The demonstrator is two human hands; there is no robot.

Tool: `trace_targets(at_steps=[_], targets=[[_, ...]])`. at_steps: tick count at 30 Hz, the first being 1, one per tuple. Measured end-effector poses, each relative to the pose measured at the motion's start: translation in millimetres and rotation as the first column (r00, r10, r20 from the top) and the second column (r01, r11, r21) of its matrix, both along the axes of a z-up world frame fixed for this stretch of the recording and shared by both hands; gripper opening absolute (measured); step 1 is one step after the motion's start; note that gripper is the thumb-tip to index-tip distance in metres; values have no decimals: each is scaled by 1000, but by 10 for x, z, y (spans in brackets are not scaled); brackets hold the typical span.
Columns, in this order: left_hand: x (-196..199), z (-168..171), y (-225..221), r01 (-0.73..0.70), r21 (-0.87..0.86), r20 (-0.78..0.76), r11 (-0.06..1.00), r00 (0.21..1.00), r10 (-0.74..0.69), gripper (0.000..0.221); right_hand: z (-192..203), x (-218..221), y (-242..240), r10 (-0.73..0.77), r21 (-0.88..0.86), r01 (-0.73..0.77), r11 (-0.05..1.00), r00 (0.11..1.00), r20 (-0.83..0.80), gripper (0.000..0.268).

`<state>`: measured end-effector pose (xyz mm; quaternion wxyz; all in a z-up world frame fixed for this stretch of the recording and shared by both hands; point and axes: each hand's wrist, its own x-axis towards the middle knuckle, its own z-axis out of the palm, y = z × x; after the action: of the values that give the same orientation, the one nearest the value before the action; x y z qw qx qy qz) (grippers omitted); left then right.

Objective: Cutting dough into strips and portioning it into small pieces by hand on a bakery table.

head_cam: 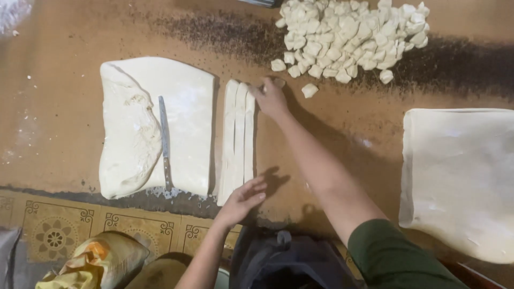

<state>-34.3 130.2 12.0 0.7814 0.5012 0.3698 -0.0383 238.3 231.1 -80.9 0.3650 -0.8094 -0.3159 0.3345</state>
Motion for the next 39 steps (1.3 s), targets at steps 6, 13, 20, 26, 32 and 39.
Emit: trace_targets(at_steps=[6, 13, 20, 26, 32, 39], targets=[[78, 32, -236, -7, 356, -178, 935, 981, 75, 68, -318, -214, -344, 316, -2, -345, 939, 858, 406, 34], [18, -595, -606, 248, 873, -350, 421, 918, 186, 102, 1380, -213, -2844, 511, 763, -452, 462, 839, 188, 25], [116, -1010, -1127, 269, 891, -319, 366, 944, 83, 43, 2271, 871, -4149, 111, 936, 28, 351, 991, -71, 23], [312, 1036, -1136, 490, 732, -510, 472, 855, -97, 37, 1686, 778, -4514, -169, 517, 44, 855, 966, 198, 26], [539, 2257, -1355, 777, 477, -708, 410, 616, -345, 97, 1793, -151, -4131, -28, 603, -252, 757, 909, 416, 29], [1000, -324, -1817, -65, 813, 379, 579, 813, -442, 13, 1814, -1015, -3878, 192, 595, -144, 791, 981, -19, 20]])
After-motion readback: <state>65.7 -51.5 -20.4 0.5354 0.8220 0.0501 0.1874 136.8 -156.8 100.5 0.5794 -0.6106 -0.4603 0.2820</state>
